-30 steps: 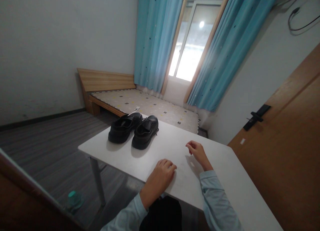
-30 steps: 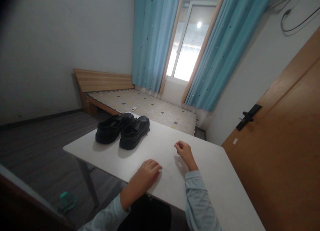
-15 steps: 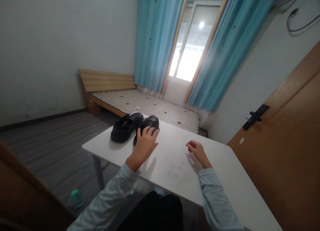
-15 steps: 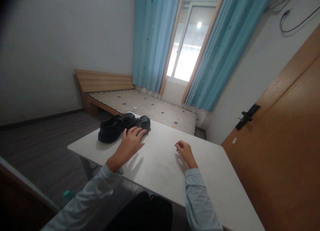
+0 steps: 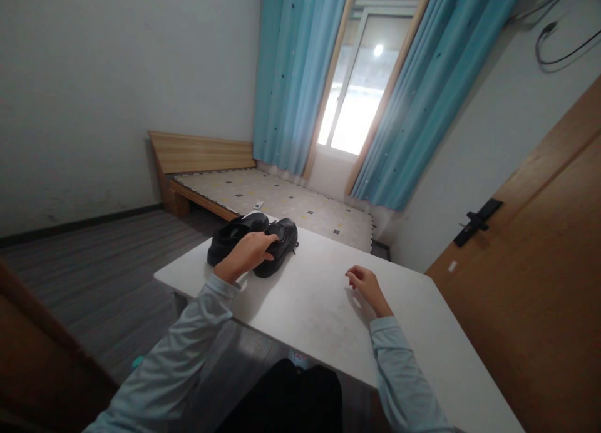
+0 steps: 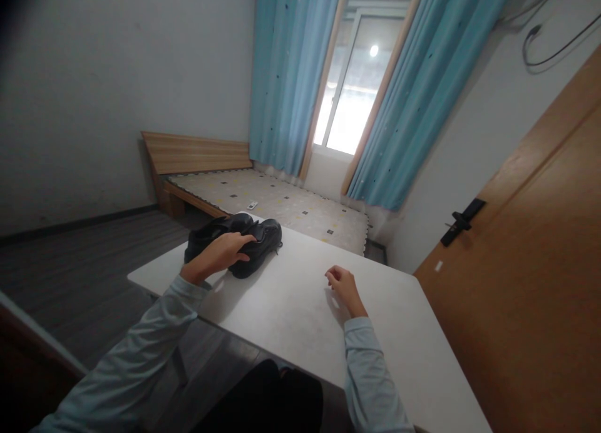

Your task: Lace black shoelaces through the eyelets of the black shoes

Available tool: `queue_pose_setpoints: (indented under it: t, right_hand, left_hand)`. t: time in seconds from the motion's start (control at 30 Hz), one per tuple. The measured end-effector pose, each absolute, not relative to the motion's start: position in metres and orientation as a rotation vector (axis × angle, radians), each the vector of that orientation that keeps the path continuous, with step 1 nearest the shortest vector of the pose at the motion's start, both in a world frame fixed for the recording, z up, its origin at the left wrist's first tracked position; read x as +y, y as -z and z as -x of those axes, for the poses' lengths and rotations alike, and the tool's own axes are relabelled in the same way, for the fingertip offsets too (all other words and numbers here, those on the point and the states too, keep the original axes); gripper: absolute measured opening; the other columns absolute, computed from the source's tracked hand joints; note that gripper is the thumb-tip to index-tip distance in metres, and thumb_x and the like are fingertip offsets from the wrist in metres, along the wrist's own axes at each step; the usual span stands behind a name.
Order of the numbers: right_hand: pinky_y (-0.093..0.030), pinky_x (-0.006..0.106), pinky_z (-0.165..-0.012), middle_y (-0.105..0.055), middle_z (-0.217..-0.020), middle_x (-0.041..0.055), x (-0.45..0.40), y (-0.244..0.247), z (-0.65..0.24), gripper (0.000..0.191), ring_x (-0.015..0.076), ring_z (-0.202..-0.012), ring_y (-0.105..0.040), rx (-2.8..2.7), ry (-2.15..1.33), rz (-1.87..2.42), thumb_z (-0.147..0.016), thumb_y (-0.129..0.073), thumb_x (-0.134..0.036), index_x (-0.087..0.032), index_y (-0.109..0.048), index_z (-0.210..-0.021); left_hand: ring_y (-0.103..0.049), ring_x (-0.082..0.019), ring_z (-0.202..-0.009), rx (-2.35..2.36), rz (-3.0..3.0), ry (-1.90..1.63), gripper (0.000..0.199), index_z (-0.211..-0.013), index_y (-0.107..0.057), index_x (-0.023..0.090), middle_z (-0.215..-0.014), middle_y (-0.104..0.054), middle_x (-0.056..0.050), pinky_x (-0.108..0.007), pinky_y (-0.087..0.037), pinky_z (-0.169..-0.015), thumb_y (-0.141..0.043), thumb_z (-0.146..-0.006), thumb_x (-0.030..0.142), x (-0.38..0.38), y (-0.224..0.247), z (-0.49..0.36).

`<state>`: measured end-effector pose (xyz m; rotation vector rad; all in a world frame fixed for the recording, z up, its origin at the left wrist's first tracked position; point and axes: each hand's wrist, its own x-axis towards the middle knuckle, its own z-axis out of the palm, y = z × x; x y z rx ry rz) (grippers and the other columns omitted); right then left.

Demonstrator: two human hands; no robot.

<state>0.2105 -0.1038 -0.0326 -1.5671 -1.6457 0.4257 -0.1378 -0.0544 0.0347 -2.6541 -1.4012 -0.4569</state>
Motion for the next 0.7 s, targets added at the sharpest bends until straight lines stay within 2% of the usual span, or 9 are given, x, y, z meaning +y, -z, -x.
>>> queue_pose_setpoints:
  t: [0.33,0.57,0.7]
  right_hand:
    - [-0.042,0.024,-0.047,-0.058,-0.050,-0.0005,-0.104,0.029,-0.213,0.018,0.0127,-0.044,-0.053,-1.595,-0.424,1.535,-0.072,-0.054,-0.032,-0.017,-0.061,-0.066]
    - [-0.041,0.025,-0.048,-0.057,-0.049,-0.0004,-0.106,0.026,-0.215,0.019,0.0131,-0.044,-0.053,-1.537,-0.402,1.521,-0.072,-0.056,-0.033,-0.017,-0.062,-0.064]
    - [-0.042,0.025,-0.049,-0.058,-0.049,0.0003,-0.105,0.026,-0.217,0.021,0.0136,-0.045,-0.053,-1.473,-0.388,1.513,-0.071,-0.057,-0.036,-0.017,-0.062,-0.065]
  left_hand:
    - [-0.058,-0.024,-0.096,-1.290,2.618,0.615,0.037,-0.108,-0.061,0.016,-0.096,-0.066,-0.010,-0.033,-0.041,-0.086,-0.069,-0.072,0.018,-0.060,-0.046,0.117]
    - [-0.055,-0.020,-0.090,-1.108,2.604,0.760,0.028,-0.109,-0.057,0.018,-0.096,-0.066,-0.006,-0.034,-0.036,-0.084,-0.059,-0.082,0.020,-0.086,-0.045,0.079]
    - [-0.054,-0.020,-0.089,-0.983,2.656,0.767,0.029,-0.111,-0.054,0.019,-0.093,-0.066,-0.004,-0.034,-0.035,-0.084,-0.059,-0.083,0.020,-0.107,-0.040,0.050]
